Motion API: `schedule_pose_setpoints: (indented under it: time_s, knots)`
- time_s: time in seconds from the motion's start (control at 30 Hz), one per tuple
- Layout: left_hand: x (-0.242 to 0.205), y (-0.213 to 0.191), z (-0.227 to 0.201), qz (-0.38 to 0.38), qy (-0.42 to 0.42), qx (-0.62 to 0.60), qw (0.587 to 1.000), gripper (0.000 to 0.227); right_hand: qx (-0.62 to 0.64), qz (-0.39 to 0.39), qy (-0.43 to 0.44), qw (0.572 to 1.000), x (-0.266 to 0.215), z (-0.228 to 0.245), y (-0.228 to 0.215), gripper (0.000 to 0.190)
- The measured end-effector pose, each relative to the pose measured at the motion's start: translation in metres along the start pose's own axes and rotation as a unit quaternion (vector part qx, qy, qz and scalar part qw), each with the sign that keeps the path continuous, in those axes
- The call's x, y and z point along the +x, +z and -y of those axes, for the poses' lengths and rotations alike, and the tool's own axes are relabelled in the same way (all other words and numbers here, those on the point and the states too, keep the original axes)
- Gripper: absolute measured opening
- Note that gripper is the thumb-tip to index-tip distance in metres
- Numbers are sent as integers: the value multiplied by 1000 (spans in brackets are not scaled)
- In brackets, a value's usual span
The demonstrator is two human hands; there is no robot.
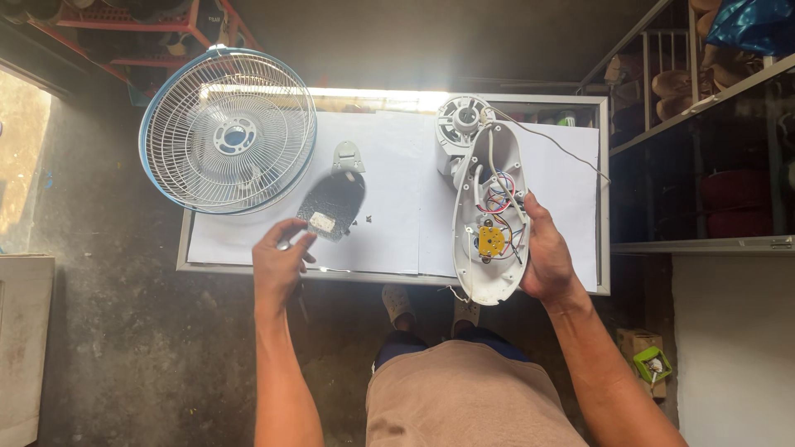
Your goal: The person uses a screwdriver to remove screws from the base of a white electric fan, detaches the base cover, and exposes the internal wiring and components. The fan head and grille remain on the table while the base is opened.
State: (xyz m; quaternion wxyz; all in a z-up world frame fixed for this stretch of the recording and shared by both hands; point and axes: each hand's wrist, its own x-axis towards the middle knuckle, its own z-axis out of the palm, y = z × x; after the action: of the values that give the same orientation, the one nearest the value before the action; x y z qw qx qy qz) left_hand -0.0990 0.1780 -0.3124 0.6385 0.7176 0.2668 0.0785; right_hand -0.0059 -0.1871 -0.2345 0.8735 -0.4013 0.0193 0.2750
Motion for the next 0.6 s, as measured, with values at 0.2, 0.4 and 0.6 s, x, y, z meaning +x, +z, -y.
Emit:
schedule_pose_setpoints:
  time_s: [0.2,0.4,0.6]
  knots:
    - [4,3,31,-64,-49,19,997,26,7,-17,4,1000,0,-2,2,54]
    - [34,17,68,-52,-91,0,995,22,11,-20,4,1000,-1,-4,3,54]
    - [70,21,87,6,-146,24,989,21,3,-34,-6,999,-2,-7,4,52]
